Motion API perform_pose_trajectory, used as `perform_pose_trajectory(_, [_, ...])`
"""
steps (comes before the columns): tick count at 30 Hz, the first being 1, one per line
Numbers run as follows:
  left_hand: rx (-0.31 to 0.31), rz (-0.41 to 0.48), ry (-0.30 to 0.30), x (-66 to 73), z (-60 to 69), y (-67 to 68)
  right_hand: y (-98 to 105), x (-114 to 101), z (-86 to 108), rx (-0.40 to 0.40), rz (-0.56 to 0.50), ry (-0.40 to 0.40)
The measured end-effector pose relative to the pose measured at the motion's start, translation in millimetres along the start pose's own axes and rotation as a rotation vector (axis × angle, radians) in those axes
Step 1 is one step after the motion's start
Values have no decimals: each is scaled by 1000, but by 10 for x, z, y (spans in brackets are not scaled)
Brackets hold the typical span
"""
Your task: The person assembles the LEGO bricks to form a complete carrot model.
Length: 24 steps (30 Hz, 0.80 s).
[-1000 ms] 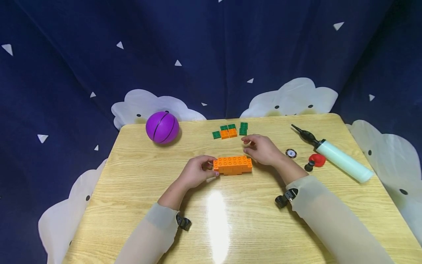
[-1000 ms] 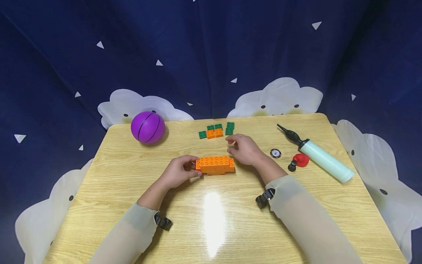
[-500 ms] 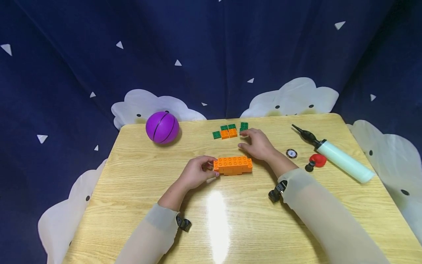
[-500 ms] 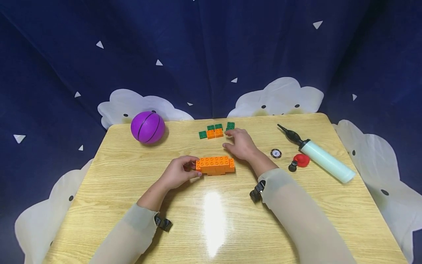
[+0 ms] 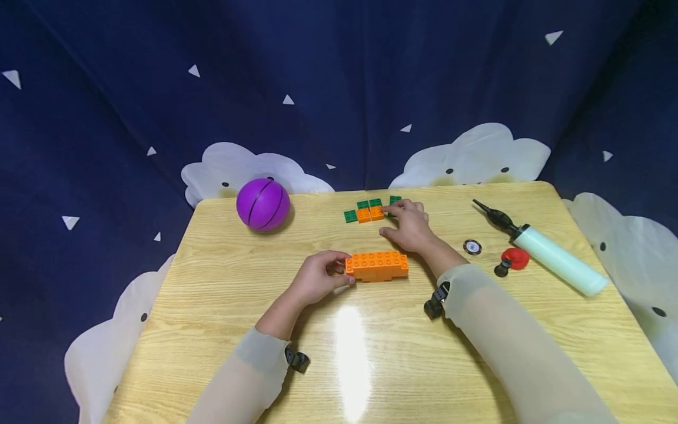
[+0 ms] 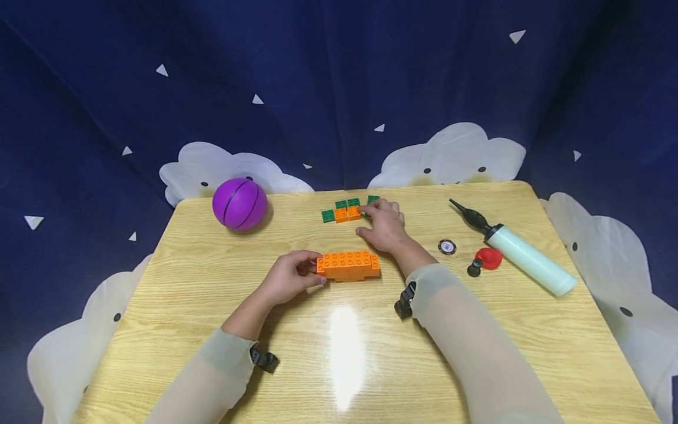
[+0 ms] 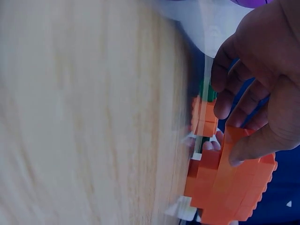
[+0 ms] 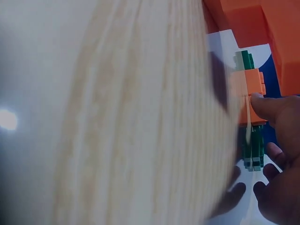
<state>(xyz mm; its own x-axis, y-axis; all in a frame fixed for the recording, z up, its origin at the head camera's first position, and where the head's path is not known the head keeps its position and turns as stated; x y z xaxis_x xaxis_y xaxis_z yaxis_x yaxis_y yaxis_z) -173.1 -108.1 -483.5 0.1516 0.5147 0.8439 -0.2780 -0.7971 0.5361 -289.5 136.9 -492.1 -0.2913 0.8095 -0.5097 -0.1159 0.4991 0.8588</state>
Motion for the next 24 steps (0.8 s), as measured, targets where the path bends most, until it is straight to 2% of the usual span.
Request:
perform_pose_trajectory(8, [-5,-4,-24,16,-4,-5,-10,-16,-21,22,12,-9])
perform_pose_trajectory(17, [3,-29,-10,17,4,-7,38,-25,82,62,-17,73])
perform_pose_trajectory(24, [1,-25,-13,14,0,-13,66,0,192,37,-66,101])
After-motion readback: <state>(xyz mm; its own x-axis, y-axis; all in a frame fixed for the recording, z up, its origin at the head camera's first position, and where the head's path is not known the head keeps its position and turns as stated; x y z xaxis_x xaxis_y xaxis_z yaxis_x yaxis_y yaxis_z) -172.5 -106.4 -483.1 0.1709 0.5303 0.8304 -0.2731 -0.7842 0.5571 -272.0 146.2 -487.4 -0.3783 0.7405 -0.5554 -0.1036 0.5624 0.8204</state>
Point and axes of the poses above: each hand's wrist, its own z-axis away from the middle knuckle, its own y-axis out of the back of the hand, x = y × z, the point moved 4 cm from there along -z, towards the middle knuckle, and after that the axes turned 1 degree about z, right-handed, at the moved point
